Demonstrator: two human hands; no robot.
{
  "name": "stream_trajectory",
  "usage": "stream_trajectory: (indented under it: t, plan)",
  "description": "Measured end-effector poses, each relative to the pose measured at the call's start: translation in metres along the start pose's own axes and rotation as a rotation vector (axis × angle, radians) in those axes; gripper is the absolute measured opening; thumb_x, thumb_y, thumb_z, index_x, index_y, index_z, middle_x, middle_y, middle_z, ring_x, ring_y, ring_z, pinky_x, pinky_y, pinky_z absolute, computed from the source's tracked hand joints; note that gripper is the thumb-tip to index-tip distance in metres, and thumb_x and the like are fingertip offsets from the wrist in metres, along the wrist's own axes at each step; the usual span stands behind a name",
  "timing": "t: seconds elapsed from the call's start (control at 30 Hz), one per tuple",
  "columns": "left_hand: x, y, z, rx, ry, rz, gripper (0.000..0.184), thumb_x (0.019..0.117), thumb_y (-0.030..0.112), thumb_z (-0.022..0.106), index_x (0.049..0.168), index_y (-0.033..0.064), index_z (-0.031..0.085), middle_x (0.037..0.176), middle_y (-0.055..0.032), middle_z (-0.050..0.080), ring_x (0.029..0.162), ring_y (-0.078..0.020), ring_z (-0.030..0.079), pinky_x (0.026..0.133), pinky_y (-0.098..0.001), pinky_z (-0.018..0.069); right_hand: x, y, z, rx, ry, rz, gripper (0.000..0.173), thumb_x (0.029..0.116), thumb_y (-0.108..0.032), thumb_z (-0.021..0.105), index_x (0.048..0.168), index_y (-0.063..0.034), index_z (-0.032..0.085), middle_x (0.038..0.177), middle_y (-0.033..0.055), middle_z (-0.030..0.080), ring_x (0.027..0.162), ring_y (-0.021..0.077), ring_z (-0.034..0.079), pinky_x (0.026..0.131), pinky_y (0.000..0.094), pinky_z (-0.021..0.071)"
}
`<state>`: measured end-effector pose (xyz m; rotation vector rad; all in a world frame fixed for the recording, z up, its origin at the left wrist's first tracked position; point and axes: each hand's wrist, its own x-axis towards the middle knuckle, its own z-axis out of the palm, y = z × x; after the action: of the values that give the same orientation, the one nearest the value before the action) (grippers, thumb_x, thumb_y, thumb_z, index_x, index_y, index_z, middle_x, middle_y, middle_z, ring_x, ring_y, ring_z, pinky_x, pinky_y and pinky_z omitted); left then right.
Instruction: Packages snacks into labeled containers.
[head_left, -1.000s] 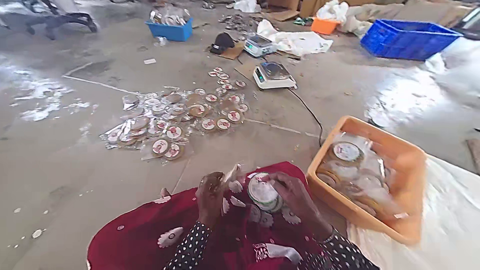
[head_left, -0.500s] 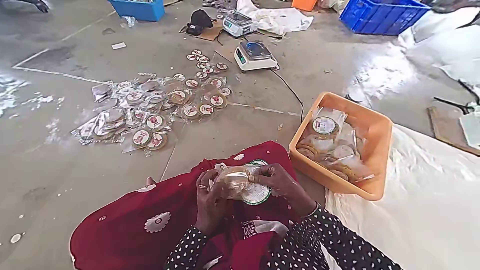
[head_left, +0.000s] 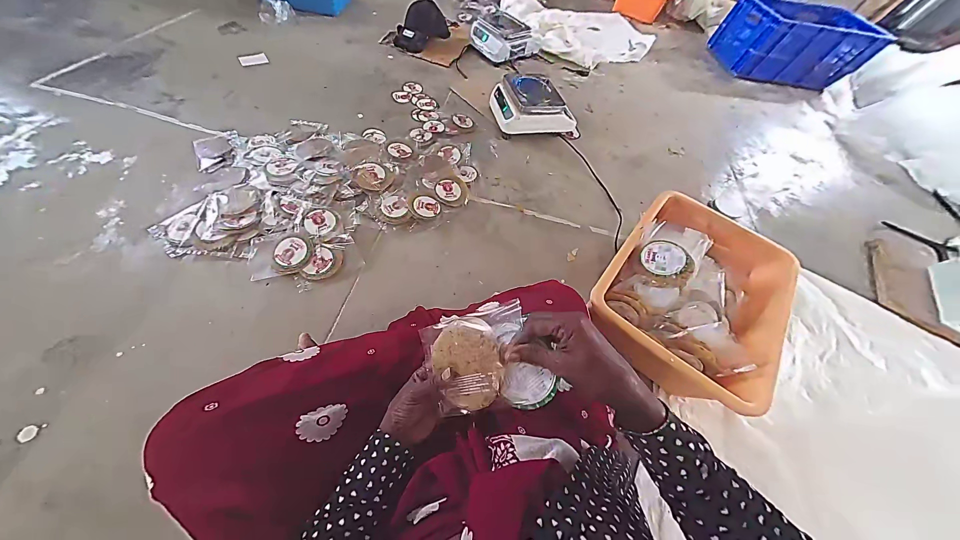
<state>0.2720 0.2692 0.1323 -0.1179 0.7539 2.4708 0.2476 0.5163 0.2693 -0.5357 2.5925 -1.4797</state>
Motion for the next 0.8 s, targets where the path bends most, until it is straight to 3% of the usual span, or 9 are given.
stream_trajectory:
  t: [0.13,0.2,0.27,0.43,0.53,0.67,0.8]
  plan:
    - [0.001,0.008,0.002,-0.036,0.059,0.042,0.038,0.0860,0.008,0.076,0.121,0.0051,0.062,0.106,-0.0147,0.074,0.096,-0.0263,0.074,0.085,-0.0464,0.0620,-0.016,0.020,-0.024,-0.019,0.288,0.072,0.012,0.0929,-0.012,0.072,0.104,-0.0100,0.076,0.098,-0.0011,0.073,0.081,0.0068,0.067,0.072,0.0262,0.0577]
    - [0.000,0.011,0.007,0.035,0.150,0.068,0.032,0.0862,0.002,0.070,0.117,0.0023,0.062,0.101,-0.0136,0.075,0.091,-0.0233,0.075,0.083,-0.0425,0.0629,-0.025,0.029,-0.035,0.097,0.365,0.127,0.035,0.0899,-0.001,0.071,0.124,-0.0074,0.066,0.103,0.0038,0.074,0.085,0.0110,0.071,0.076,0.0292,0.0619]
    - [0.000,0.011,0.013,0.124,0.211,0.073,0.034,0.0851,-0.001,0.065,0.118,0.0012,0.058,0.099,-0.0105,0.074,0.091,-0.0196,0.074,0.083,-0.0388,0.0626,-0.032,0.033,-0.038,0.191,0.426,0.198,0.050,0.0860,0.004,0.072,0.133,-0.0084,0.058,0.094,0.0042,0.073,0.080,0.0110,0.071,0.074,0.0286,0.0618]
    - [0.004,0.002,0.007,0.139,0.256,0.081,0.029,0.0884,0.004,0.068,0.116,0.0003,0.061,0.100,-0.0113,0.074,0.092,-0.0192,0.073,0.084,-0.0376,0.0618,-0.046,0.045,-0.032,0.279,0.500,0.279,0.023,0.0858,0.006,0.074,0.107,-0.0016,0.070,0.089,0.0032,0.075,0.077,0.0077,0.071,0.073,0.0251,0.0614]
    - [0.002,0.003,0.013,0.158,0.283,0.074,0.022,0.0923,0.001,0.063,0.115,-0.0007,0.061,0.098,-0.0106,0.074,0.090,-0.0187,0.073,0.083,-0.0371,0.0619,-0.046,0.046,-0.022,0.254,0.480,0.327,0.017,0.0871,0.002,0.075,0.103,-0.0018,0.070,0.085,0.0021,0.074,0.074,0.0062,0.070,0.070,0.0237,0.0606]
    - [0.003,0.000,0.012,0.156,0.250,0.087,0.024,0.0912,-0.001,0.064,0.115,-0.0029,0.061,0.099,-0.0129,0.074,0.091,-0.0208,0.073,0.084,-0.0392,0.0617,-0.040,0.047,-0.011,0.241,0.400,0.345,0.012,0.0877,0.000,0.075,0.099,-0.0031,0.072,0.079,-0.0004,0.073,0.063,0.0024,0.065,0.057,0.0182,0.0540]
    - [0.003,-0.001,0.007,0.195,0.220,0.082,0.023,0.0905,0.000,0.066,0.113,-0.0036,0.062,0.099,-0.0139,0.074,0.090,-0.0212,0.073,0.083,-0.0391,0.0617,-0.036,0.049,-0.005,0.293,0.302,0.373,0.009,0.0880,-0.001,0.076,0.096,-0.0028,0.072,0.078,0.0012,0.072,0.064,0.0044,0.065,0.058,0.0197,0.0543]
